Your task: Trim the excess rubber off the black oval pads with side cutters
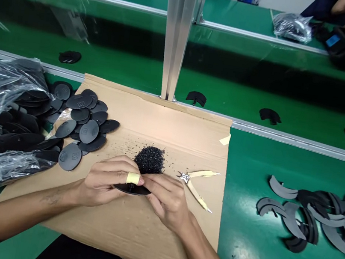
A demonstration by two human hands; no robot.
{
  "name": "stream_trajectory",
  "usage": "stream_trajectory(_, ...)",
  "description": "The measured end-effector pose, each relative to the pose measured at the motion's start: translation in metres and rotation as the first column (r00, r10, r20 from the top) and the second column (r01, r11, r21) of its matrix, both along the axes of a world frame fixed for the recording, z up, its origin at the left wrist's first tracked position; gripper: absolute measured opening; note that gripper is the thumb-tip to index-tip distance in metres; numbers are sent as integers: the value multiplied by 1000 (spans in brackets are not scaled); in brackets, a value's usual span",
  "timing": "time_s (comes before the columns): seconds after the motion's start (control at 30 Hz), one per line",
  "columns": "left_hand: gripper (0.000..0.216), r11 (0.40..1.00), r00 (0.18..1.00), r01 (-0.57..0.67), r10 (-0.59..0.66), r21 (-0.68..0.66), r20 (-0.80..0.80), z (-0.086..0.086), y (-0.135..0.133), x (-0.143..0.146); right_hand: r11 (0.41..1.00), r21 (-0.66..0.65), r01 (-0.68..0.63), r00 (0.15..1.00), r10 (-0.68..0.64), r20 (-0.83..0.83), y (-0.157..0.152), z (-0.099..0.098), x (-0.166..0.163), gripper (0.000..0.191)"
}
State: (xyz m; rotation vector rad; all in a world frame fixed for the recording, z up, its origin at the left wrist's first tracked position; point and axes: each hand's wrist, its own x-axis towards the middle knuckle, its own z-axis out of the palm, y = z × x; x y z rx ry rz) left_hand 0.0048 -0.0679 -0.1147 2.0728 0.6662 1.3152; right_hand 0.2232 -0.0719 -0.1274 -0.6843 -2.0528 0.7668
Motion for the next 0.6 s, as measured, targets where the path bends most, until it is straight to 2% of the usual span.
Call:
stream_trajectory(0.1,28,999,1000,28,-28,-34,-11,-2,1,1,1000,24,10,1000,-10,8,0,0,-2,30)
stream_trajectory(0.2,23,997,1000,8,-8,-74,-5,-7,1,2,999,42,27,998,-30,55,4,9,-2,24)
stream_trajectory(0.3,18,978,994,-109,108,-175,-19,-14,3,0,996,73,57,965,-73,251,9,26,15,33)
stream_trajectory(0.37,19,941,976,-216,212,-261,-44,-17,4,-4,983,121,137,876,-177,448,9,35,36,46)
stream_trajectory(0.47,24,887,954,-295,292,-356,-63,-19,6,-8,948,210,239,672,-317,669,0,37,70,57)
stream_trajectory(0.53,25,879,954,-294,293,-376,-61,-19,7,-8,929,245,278,571,-365,735,-7,33,85,54)
stream_trajectory(0.6,22,903,966,-257,252,-344,-60,-18,6,-7,914,278,297,524,-399,752,-11,29,90,41)
